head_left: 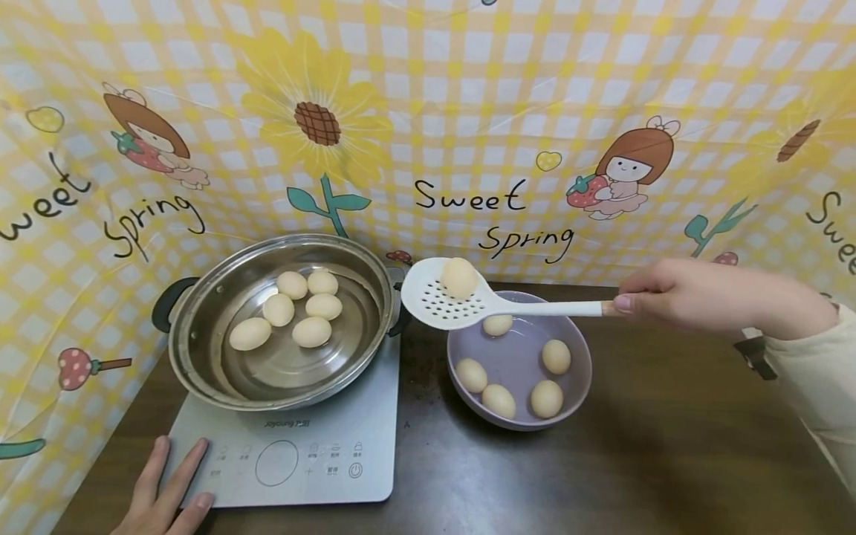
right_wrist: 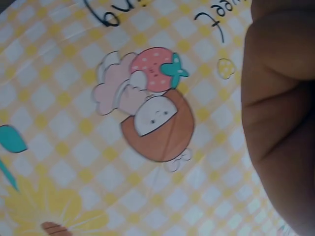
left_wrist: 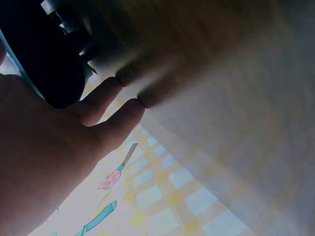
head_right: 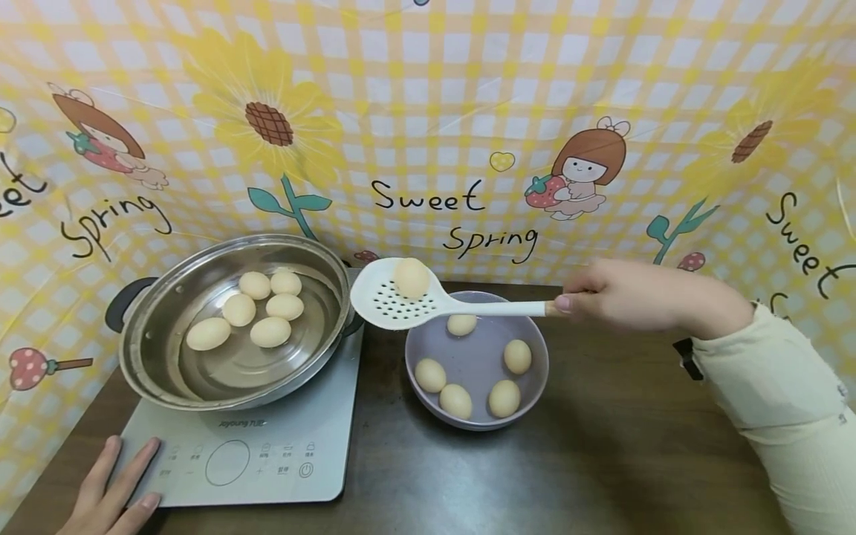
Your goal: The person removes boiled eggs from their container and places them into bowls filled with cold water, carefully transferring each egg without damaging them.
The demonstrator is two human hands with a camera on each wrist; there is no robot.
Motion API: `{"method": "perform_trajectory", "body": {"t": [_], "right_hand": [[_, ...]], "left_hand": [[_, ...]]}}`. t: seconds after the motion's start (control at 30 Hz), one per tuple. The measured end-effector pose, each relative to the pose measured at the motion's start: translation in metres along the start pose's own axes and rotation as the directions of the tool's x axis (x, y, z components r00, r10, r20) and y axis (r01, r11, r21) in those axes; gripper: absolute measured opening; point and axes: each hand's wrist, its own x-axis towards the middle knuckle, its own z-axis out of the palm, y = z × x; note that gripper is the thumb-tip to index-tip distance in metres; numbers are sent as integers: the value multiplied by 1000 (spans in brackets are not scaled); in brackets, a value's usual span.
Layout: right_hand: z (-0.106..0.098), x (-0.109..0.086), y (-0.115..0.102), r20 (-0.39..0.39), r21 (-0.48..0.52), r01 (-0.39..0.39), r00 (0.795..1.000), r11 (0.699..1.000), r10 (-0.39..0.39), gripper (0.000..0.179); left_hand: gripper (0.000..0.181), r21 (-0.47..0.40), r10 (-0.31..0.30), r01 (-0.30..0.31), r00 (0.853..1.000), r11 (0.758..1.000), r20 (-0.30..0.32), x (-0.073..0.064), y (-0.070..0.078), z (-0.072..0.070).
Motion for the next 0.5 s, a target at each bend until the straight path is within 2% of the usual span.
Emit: {"method": "perform_trajectory", "body": {"t": [0.1,0.27,0.37,0.5], "right_hand": [[4,-6,10,13,36,-37,999,999,37,28],[12,-14,26,30,85,-34,999,996,32,28],[17,-19,35,34,95,-39,999,995,36,28],[21,-24,45,28,74,-81,996,994,79,26]], "left_hand": [[68,-5,5,-5,1000,1000,5,0,-1,0],[67,-8,3,-3,1000,1000,9,1,0,1],[66,-2,-4,4,1000,1000,8,1,1,0],[64,1,-15,15,1000,1000,2,3,4,-2]]}}
